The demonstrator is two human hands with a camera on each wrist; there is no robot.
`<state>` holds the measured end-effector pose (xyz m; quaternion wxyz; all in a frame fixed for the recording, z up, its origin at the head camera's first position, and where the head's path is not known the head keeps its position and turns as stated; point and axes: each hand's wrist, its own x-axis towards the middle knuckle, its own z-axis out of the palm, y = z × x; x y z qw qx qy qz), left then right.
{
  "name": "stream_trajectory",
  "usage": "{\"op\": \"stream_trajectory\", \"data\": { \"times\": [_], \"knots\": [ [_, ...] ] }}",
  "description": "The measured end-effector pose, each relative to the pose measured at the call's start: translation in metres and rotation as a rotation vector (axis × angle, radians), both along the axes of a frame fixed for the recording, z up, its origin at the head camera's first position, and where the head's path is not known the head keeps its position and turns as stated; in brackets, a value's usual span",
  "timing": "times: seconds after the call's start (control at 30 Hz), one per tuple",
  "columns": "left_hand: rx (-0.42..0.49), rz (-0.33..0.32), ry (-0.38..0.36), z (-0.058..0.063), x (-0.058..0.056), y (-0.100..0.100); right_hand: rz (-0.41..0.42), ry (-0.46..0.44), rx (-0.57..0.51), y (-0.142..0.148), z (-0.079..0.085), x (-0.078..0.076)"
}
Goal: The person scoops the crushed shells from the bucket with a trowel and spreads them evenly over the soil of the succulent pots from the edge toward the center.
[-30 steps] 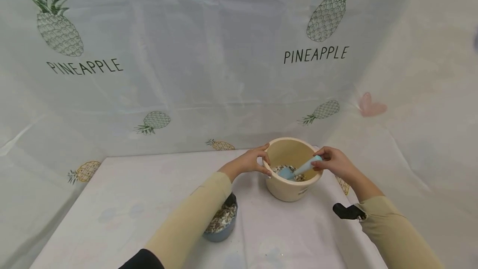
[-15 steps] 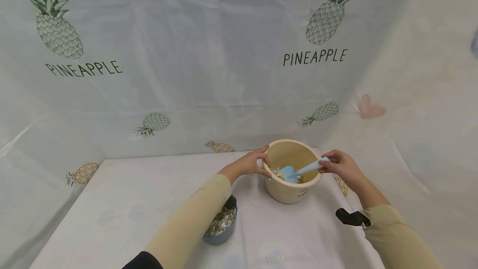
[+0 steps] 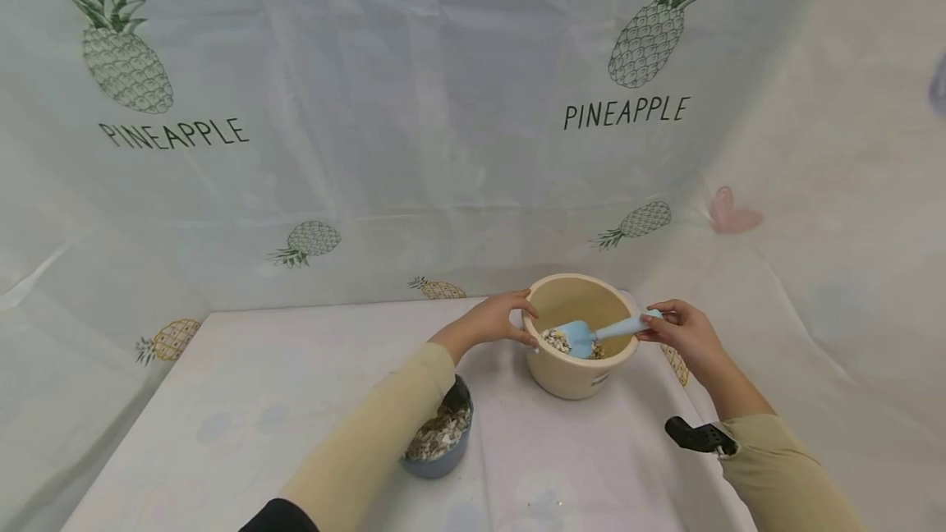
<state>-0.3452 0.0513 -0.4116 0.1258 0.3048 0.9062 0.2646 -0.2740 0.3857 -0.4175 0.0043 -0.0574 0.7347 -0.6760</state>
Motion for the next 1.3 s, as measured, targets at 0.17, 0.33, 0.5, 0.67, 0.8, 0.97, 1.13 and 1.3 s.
{"op": "stream_trajectory", "data": {
  "times": [0.17, 0.33, 0.5, 0.67, 0.8, 0.97, 1.13, 1.3],
  "knots": [
    [0.046, -0.013, -0.048, 0.010, 0.005, -0.010, -0.035, 0.033, -0.061, -0.004, 0.001, 0.002],
    [0.076, -0.031, -0.072, 0.017, 0.011, -0.022, -0.076, 0.055, -0.101, -0.006, 0.003, 0.004],
    [0.091, -0.021, -0.072, 0.023, 0.019, -0.038, -0.095, 0.076, -0.176, -0.006, 0.005, 0.007],
    [0.079, -0.001, -0.070, 0.027, 0.029, -0.059, -0.098, 0.084, -0.260, -0.008, 0.007, 0.008],
    [0.097, -0.016, -0.059, 0.025, 0.035, -0.077, -0.099, 0.089, -0.276, -0.011, 0.012, 0.011],
    [0.130, -0.038, -0.062, 0.024, 0.046, -0.103, -0.093, 0.104, -0.286, -0.021, 0.017, 0.016],
    [0.134, -0.024, -0.080, 0.021, 0.061, -0.129, -0.051, 0.120, -0.319, -0.037, 0.022, 0.023],
    [0.126, -0.003, -0.101, 0.014, 0.071, -0.152, 0.001, 0.131, -0.291, -0.059, 0.023, 0.030]
  ]
}}
